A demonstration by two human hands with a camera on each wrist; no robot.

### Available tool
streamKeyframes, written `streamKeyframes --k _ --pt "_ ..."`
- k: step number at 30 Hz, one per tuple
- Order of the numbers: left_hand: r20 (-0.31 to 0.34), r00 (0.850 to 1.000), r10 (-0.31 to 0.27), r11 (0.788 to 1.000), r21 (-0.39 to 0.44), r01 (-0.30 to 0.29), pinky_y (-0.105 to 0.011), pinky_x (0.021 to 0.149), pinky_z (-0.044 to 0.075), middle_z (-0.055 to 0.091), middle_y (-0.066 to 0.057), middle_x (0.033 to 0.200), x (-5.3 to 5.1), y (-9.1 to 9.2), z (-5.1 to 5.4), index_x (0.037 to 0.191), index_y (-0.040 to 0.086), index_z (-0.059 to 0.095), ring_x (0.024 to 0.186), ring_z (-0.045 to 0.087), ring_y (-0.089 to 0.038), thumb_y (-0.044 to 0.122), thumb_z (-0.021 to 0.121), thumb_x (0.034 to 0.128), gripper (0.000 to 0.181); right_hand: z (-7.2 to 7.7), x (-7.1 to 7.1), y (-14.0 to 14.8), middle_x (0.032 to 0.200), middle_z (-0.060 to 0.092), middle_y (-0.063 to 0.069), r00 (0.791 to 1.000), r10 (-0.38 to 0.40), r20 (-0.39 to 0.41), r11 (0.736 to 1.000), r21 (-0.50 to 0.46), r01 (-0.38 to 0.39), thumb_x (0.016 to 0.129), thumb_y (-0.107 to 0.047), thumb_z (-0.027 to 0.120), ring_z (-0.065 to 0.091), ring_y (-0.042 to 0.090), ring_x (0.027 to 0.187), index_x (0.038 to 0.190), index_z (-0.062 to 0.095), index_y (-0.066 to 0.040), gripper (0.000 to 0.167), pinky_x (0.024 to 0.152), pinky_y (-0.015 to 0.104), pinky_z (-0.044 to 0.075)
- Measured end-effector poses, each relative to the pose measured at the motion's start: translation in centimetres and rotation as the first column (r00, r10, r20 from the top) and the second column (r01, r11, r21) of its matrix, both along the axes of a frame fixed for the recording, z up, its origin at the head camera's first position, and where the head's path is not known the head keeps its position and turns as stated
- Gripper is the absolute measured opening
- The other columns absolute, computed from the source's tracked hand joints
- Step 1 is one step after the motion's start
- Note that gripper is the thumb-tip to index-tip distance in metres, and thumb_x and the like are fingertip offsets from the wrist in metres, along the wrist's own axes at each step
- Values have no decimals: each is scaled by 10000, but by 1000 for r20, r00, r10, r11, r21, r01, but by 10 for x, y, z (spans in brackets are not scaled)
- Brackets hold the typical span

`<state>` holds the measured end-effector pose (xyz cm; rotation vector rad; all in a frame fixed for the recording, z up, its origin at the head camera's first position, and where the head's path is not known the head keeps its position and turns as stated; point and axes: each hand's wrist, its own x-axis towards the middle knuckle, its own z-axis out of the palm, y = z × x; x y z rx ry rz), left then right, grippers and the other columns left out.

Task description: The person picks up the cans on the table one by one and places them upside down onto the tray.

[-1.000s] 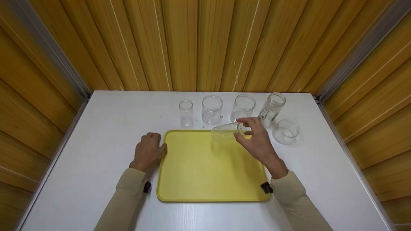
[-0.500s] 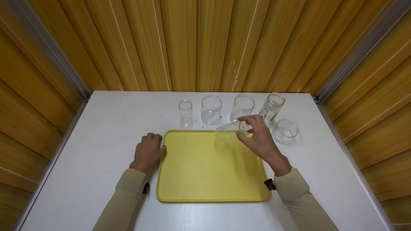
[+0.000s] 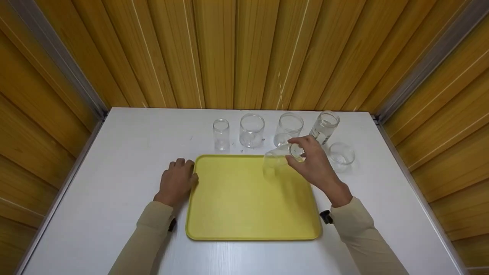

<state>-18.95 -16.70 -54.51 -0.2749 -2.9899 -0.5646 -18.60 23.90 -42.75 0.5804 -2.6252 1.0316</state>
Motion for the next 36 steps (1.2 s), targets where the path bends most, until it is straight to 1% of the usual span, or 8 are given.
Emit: streamKeyframes --k 4,7,9,13,19,24,32,36 --pt "7 1000 -2 1000 -12 2 -596 758 562 607 -275 1258 0 0 1 1267 -9 662 1074 594 -456 215 589 1023 339 0 -2 3 1157 591 207 999 -3 -36 998 58 5 893 -28 817 578 328 1029 1270 683 30 404 796 432 526" --pt "-7 1000 -3 1000 -23 3 -591 743 565 615 -271 1243 0 0 1 1268 -7 670 1060 601 -450 218 593 1023 341 0 -3 5 1128 589 204 999 -2 -52 996 87 7 887 -19 815 560 327 962 1252 681 30 392 775 436 489" --pt "-18 1000 -6 1000 -25 6 -584 727 565 620 -266 1224 0 0 1 1259 -6 674 1040 605 -443 216 597 1023 333 1 -3 5 1114 584 204 999 -2 -54 995 98 7 883 -14 816 552 336 958 1243 681 29 387 770 441 479" --pt "-35 999 -13 1000 -23 12 -570 703 560 624 -260 1200 0 0 1 1237 -6 679 1015 604 -433 207 603 1018 315 2 -3 8 1101 577 209 999 0 -43 993 117 5 878 -9 816 563 370 1001 1234 676 26 384 789 467 493" --pt "-42 999 -20 1000 -16 19 -564 698 553 622 -259 1194 1 -1 0 1219 -3 677 1008 598 -432 198 603 1019 294 2 -3 9 1100 575 215 999 3 -34 988 153 2 882 -3 796 575 411 1055 1234 673 18 374 857 532 515" --pt "-42 999 -24 1000 -19 24 -571 703 557 623 -260 1186 1 -1 -1 1227 -9 676 1008 601 -438 195 611 1015 302 2 -4 12 1107 574 216 1000 3 -19 984 179 1 889 9 774 573 413 1058 1242 674 18 368 860 545 514" --pt "-37 999 -22 1000 -12 22 -565 710 567 627 -260 1204 2 -1 -1 1258 -14 679 1012 599 -428 207 597 1018 336 1 -8 14 1163 579 246 999 -2 32 975 222 -5 877 20 755 548 444 1107 1258 680 30 388 864 550 513" --pt "-39 999 -21 1000 -13 21 -572 718 568 627 -264 1219 2 -1 -1 1272 -15 678 1028 602 -437 210 591 1018 350 0 -9 14 1163 577 255 999 -4 47 971 240 -7 872 20 759 547 457 1104 1251 683 32 387 868 557 517"
